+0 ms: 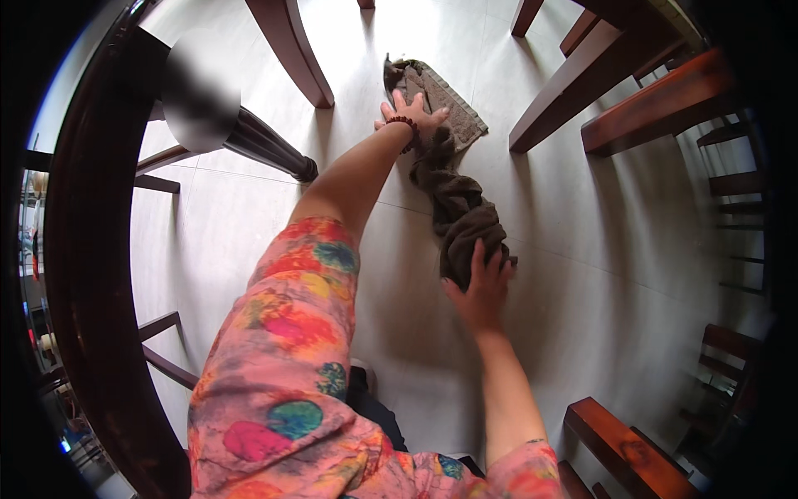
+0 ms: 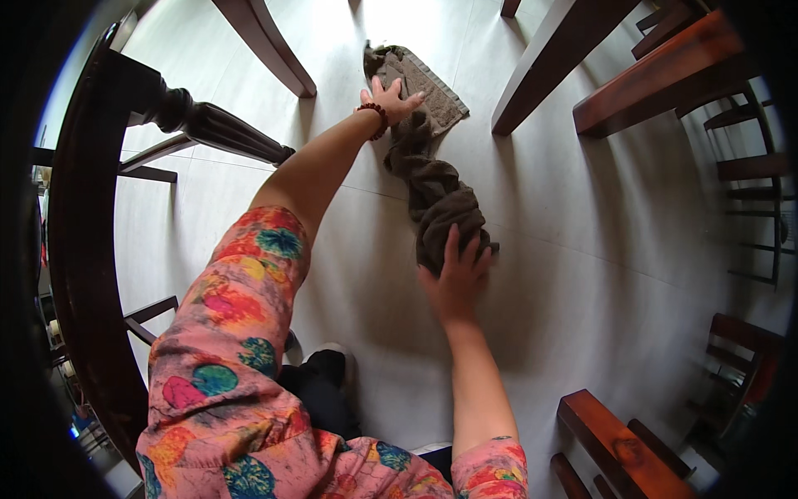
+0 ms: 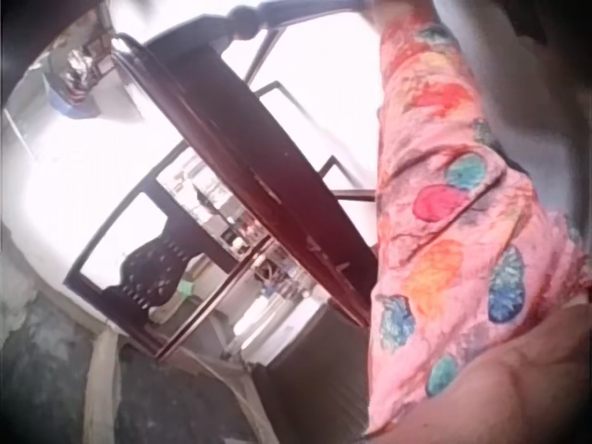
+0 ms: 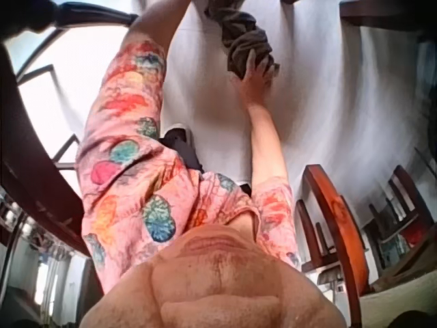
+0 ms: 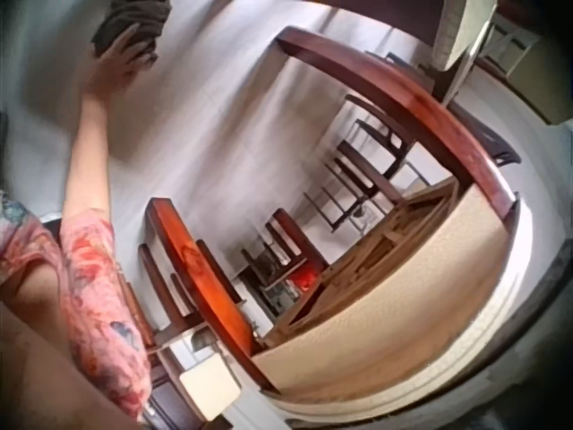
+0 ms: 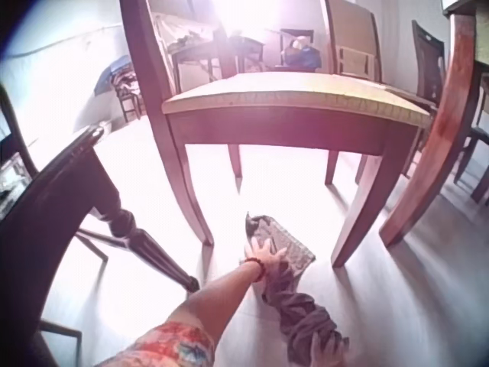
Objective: The person wrings out a cloth in a metal bowl of water, then walks around the room and wipes the tiled floor with the cloth. The person also moves a wooden chair to clean underneath it before returning it to its original position.
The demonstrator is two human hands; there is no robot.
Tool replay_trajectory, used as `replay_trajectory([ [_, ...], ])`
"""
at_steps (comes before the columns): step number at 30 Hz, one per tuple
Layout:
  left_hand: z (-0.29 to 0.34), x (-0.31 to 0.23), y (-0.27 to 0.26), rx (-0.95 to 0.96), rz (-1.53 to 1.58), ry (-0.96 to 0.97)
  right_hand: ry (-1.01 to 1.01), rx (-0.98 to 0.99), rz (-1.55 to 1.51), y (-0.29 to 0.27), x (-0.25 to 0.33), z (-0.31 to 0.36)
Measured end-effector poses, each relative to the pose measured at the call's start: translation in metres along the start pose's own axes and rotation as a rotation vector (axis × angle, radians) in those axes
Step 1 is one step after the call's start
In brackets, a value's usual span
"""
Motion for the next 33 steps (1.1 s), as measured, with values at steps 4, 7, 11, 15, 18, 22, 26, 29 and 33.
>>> replay_trajectory([
  [4, 0.024, 0.002, 0.001, -0.176, -0.366, 0.073, 0.010, 0.086, 0.127, 0.008, 0.002, 0.002],
  [7, 0.025, 0.021, -0.007, -0.284, -0.543, 0.185, -0.058, 0.076, 0.109, 0.010, -0.011, 0.007],
  [11, 0.043, 0.044, -0.014, -0.406, -0.601, 0.356, -0.129, 0.054, 0.062, 0.008, -0.026, 0.020],
  [15, 0.089, 0.080, -0.002, -0.488, -0.646, 0.513, -0.127, 0.128, -0.001, 0.004, -0.033, 0.058],
  [18, 0.157, 0.096, 0.020, -0.473, -0.474, 0.697, -0.143, 0.286, 0.008, -0.015, -0.038, 0.101],
  [22, 0.272, 0.072, 0.045, 0.321, -0.445, 0.640, -0.058, 0.618, -0.049, -0.041, -0.053, 0.149],
  [26, 0.299, 0.062, 0.036, 0.960, 0.156, 0.608, 0.232, 0.954, -0.516, -0.058, -0.067, 0.143],
  [29, 0.245, 0.089, -0.016, 1.364, 0.235, 0.277, 0.078, 0.798, -0.742, -0.091, -0.035, 0.108],
  [33, 0.158, 0.148, -0.114, 0.974, -0.191, -0.186, -0.044, 0.833, -1.097, -0.096, 0.023, 0.076],
])
Point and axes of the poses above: each hand's wrist, its own z-axis away from the middle knuckle, its own y-axis out of the palm, x = y × z, the point moved 3 cm from there along -z, towards the middle knuckle, and after that the axes turned 9 degrees about -x, right-handed, at the moved point
